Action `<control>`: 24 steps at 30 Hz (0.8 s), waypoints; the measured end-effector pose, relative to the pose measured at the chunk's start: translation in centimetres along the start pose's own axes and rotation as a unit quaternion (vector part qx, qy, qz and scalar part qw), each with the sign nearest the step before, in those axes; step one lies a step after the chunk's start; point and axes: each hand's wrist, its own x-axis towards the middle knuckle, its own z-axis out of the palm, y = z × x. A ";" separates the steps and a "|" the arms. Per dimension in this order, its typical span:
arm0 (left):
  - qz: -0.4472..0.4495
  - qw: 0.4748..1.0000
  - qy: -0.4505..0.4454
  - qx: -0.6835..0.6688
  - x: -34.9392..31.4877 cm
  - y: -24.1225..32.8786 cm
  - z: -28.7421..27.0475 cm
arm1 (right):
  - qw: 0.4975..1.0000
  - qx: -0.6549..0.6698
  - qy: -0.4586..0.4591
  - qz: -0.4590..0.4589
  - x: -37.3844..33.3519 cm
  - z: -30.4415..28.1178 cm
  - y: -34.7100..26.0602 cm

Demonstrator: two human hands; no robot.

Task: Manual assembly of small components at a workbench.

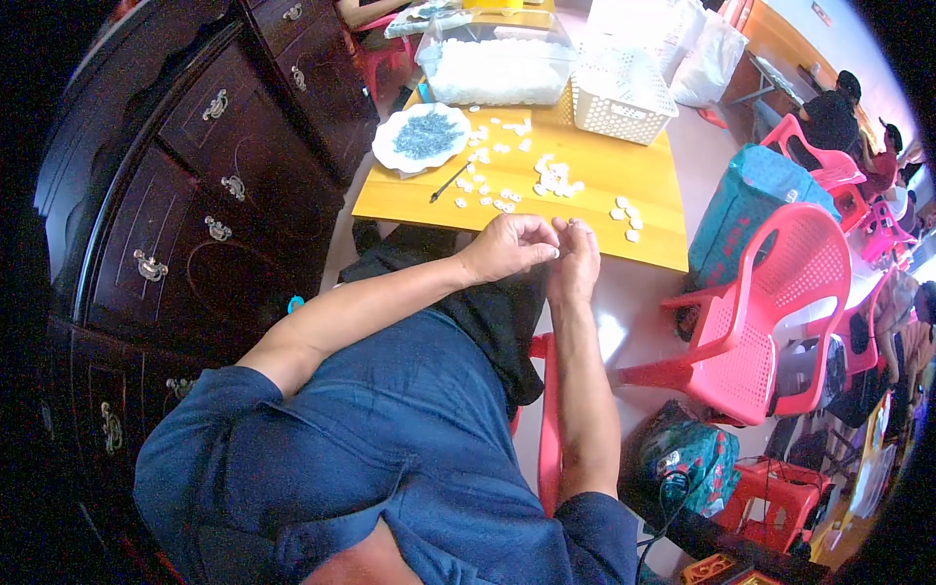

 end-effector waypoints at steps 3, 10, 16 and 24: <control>0.052 0.999 0.008 0.013 0.0 -1.0 0.5 | 1.000 -0.004 -0.016 0.007 0.1 0.1 0.2; 0.076 0.988 -0.038 0.132 -1.2 -0.5 0.6 | 0.998 0.026 0.015 0.057 -0.2 0.2 -0.1; 0.097 0.984 -0.043 0.145 -1.5 -0.1 0.2 | 0.996 0.048 0.012 0.075 0.4 -0.4 0.4; 0.080 0.995 -0.024 0.060 -1.5 -1.2 -0.7 | 0.999 0.025 0.012 0.033 0.1 0.3 0.5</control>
